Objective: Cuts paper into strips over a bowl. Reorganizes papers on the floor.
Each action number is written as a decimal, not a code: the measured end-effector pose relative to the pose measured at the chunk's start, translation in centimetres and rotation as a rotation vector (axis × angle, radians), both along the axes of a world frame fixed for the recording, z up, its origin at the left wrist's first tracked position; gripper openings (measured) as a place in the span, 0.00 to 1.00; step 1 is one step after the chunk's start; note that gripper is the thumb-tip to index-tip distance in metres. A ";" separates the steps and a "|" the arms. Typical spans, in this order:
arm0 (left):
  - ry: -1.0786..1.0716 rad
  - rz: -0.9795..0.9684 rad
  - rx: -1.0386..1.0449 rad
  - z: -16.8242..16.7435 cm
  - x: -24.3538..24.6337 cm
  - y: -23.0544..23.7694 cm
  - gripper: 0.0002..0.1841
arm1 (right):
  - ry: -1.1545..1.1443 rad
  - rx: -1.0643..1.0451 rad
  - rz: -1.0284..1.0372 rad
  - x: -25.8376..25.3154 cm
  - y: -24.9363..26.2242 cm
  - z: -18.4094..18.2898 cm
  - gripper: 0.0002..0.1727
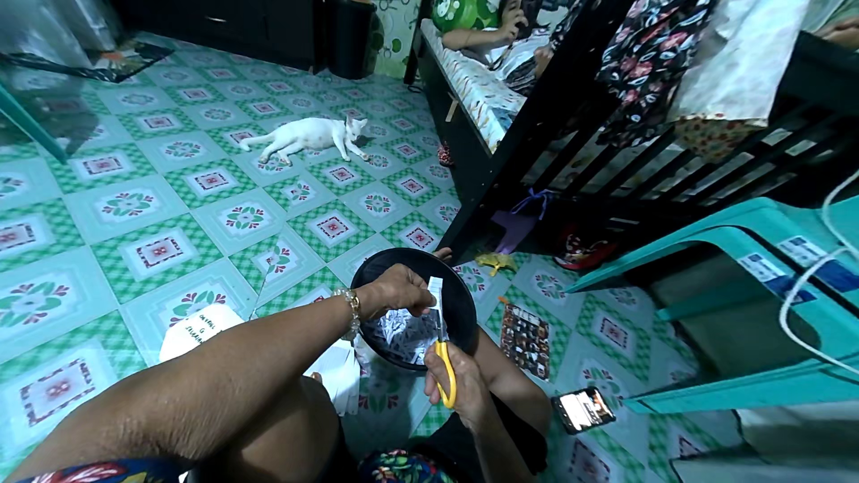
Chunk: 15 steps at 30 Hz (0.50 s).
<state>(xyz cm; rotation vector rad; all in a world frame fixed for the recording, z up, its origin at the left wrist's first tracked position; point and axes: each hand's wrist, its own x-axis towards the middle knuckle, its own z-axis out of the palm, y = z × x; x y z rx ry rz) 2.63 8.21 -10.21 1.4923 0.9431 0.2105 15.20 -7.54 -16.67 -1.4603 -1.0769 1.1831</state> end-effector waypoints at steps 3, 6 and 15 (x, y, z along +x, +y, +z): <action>0.005 -0.023 -0.010 0.2 0.1 -0.2 0.12 | -0.017 -0.006 0.004 -0.1 0.2 0.1 0.07; 0.012 -0.031 -0.028 0.5 0.2 -0.4 0.12 | -0.055 -0.041 0.012 -0.1 0.5 0.7 0.08; 0.034 -0.043 -0.067 0.5 0.2 -0.5 0.11 | -0.015 -0.035 0.015 0.1 0.8 0.6 0.07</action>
